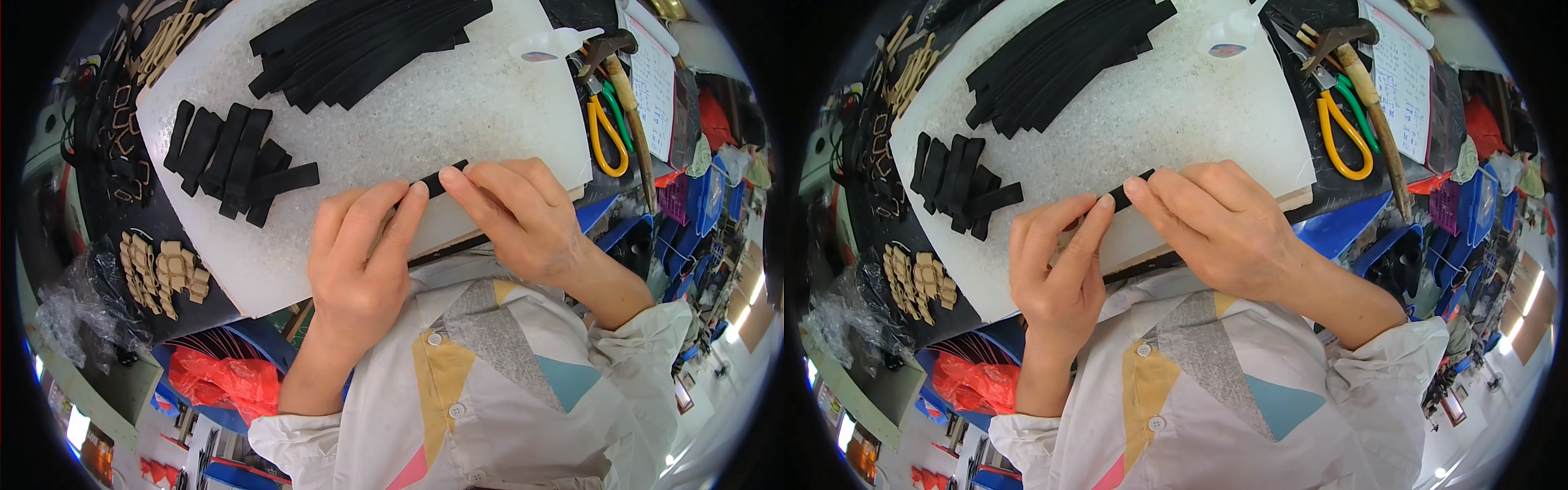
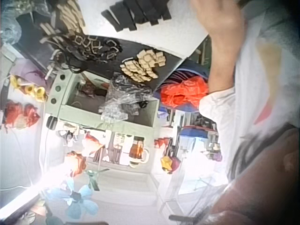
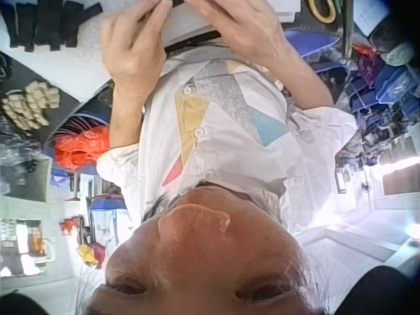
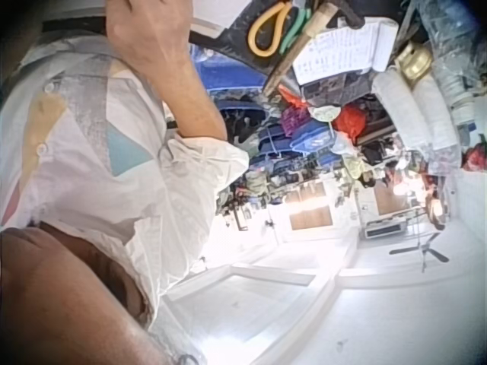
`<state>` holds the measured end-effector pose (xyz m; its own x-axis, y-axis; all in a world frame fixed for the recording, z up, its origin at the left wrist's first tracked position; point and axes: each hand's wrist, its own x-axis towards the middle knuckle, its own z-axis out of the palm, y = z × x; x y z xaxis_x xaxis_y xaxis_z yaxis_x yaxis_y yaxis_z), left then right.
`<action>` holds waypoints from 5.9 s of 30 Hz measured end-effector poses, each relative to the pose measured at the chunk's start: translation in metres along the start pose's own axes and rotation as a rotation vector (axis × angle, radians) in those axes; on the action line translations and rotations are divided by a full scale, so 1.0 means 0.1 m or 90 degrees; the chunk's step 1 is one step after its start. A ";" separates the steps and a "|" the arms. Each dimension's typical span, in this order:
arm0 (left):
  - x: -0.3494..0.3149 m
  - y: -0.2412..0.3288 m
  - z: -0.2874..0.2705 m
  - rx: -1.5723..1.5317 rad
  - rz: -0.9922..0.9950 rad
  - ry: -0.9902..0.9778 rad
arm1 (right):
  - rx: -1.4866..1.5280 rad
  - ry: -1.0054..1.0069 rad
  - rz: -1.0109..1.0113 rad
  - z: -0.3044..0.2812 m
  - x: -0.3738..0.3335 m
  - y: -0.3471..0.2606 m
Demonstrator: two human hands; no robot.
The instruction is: Applying glue to thin black material strips for shoe assembly on a workshop bench.
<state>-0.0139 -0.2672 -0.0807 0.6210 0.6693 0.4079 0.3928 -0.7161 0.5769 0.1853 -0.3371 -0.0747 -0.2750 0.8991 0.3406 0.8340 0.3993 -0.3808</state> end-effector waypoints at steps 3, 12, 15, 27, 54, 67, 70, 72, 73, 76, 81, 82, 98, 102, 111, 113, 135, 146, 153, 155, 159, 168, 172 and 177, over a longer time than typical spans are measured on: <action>0.01 0.04 -0.04 0.071 0.039 -0.051 | -0.005 -0.021 0.005 -0.04 0.03 -0.02; -0.03 0.25 -0.02 0.070 -0.114 -0.067 | -0.039 -0.111 0.031 -0.15 0.15 -0.11; 0.04 0.28 -0.08 0.087 -0.098 -0.116 | -0.053 -0.108 0.023 -0.11 0.15 -0.11; -0.01 -0.05 -0.19 0.045 -0.012 0.037 | 0.025 0.001 0.014 -0.17 0.23 0.07; 0.36 -0.11 -0.13 0.272 0.058 -0.030 | 0.257 0.298 0.396 -0.27 0.22 0.59; 0.43 -0.23 -0.08 0.186 -0.114 0.025 | 0.305 0.269 0.388 -0.32 0.08 0.43; 0.48 -0.23 -0.10 0.237 -0.044 0.006 | 0.311 0.263 0.386 -0.32 0.06 0.41; 0.54 -0.21 -0.15 0.216 -0.041 -0.017 | 0.305 0.255 0.383 -0.34 0.04 0.40; 0.55 -0.20 -0.19 0.194 -0.045 -0.028 | 0.296 0.248 0.380 -0.35 0.03 0.39; 0.56 -0.18 -0.17 0.166 -0.063 -0.030 | 0.296 0.238 0.383 -0.37 0.02 0.36; 0.54 -0.21 -0.11 0.090 -0.108 0.032 | 0.326 0.246 0.383 -0.37 0.00 0.32; 0.56 -0.24 -0.11 0.061 -0.124 0.049 | 0.330 0.249 0.371 -0.37 0.00 0.32; 0.10 0.23 -0.10 -0.388 -0.538 0.034 | -0.145 0.088 -0.061 -0.53 0.19 0.22; 0.07 0.21 -0.10 -0.378 -0.519 0.032 | -0.230 0.082 -0.157 -0.51 0.30 0.20; 0.07 0.18 -0.08 -0.368 -0.473 0.034 | -0.294 0.036 -0.217 -0.46 0.36 0.11; 0.05 0.17 -0.08 -0.362 -0.463 0.037 | -0.311 0.025 -0.216 -0.51 0.37 0.12; 0.05 0.16 -0.08 -0.361 -0.461 0.031 | -0.261 0.001 -0.165 -0.54 0.38 0.07; 0.07 0.17 -0.08 -0.382 -0.478 0.029 | -0.263 0.002 -0.153 -0.52 0.36 0.08; 0.06 0.17 -0.09 -0.393 -0.493 0.036 | -0.126 0.019 0.059 -0.64 0.35 0.35; 0.06 0.18 -0.13 -0.428 -0.522 0.032 | 0.054 0.084 0.183 -0.60 0.39 0.46; 0.11 0.18 -0.24 -0.502 -0.545 -0.015 | 0.365 0.208 0.327 -0.36 0.42 0.93; 0.01 0.13 -0.38 -0.708 -0.535 0.061 | 0.246 0.228 0.516 -0.44 0.39 0.58; 0.05 0.21 -0.41 -0.719 -0.556 0.065 | 0.763 0.095 0.671 -0.49 0.26 0.21; -0.04 0.19 -0.31 -0.334 -0.395 0.085 | 0.581 0.191 0.616 -0.27 0.25 -0.07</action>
<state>-0.0299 -0.2770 -0.0491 0.2968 0.9544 -0.0319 0.2493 -0.0452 0.9674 0.1858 -0.3225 -0.0409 0.4453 0.8578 -0.2567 -0.0099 -0.2819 -0.9594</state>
